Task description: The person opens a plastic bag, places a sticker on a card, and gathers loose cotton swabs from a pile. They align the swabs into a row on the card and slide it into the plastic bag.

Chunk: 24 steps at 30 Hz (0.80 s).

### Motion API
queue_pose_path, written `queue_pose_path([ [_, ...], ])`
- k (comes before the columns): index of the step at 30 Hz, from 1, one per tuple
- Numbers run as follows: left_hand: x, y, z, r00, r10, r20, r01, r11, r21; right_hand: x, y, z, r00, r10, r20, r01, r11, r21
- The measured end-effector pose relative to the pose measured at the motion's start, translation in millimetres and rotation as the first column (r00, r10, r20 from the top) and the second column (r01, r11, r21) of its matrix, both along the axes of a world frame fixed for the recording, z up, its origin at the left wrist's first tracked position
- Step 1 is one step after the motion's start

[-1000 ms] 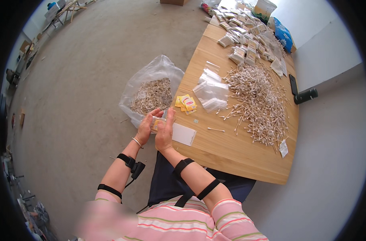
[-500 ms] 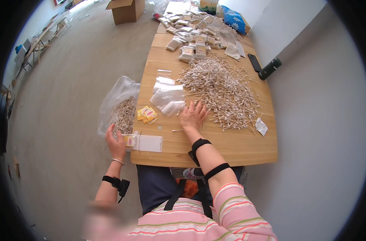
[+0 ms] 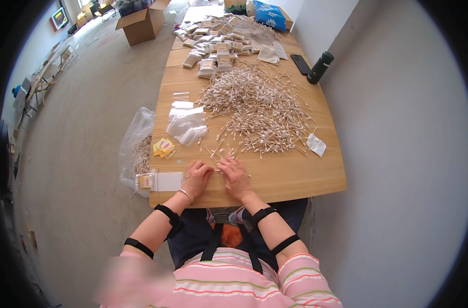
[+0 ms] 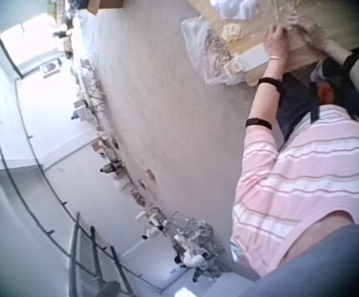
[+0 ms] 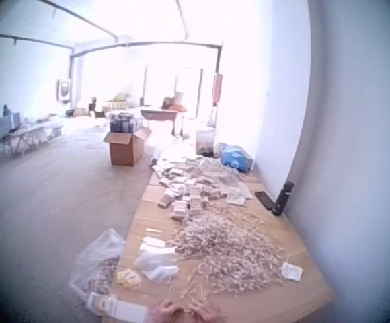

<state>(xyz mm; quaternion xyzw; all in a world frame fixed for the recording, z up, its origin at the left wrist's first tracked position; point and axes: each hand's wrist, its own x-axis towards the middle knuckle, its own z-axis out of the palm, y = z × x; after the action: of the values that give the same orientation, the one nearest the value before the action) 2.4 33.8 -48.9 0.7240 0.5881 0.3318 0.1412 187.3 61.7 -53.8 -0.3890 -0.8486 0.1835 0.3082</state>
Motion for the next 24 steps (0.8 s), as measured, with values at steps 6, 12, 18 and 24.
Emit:
queue_pose_path([
  [6,7.6,-6.9,9.2,0.993,-0.118,0.009,0.119,0.992,-0.037,11.6,-9.0,14.3,0.843,-0.537,0.003,0.537,0.843,0.020],
  [12,25.3,11.1,23.0,0.991,0.049,-0.125,-0.039,0.996,0.084,6.2,-11.1,12.0,0.888,-0.460,0.032,0.458,0.888,0.038],
  [18,21.5,21.9,15.4,0.986,-0.050,-0.156,0.059,0.997,0.054,8.7,-7.4,0.8,0.777,-0.627,0.054,0.621,0.778,0.098],
  [24,16.9,2.0,3.2,0.997,0.032,-0.073,-0.029,0.998,0.047,5.9,-3.8,-3.4,0.699,-0.713,0.059,0.709,0.701,0.078],
])
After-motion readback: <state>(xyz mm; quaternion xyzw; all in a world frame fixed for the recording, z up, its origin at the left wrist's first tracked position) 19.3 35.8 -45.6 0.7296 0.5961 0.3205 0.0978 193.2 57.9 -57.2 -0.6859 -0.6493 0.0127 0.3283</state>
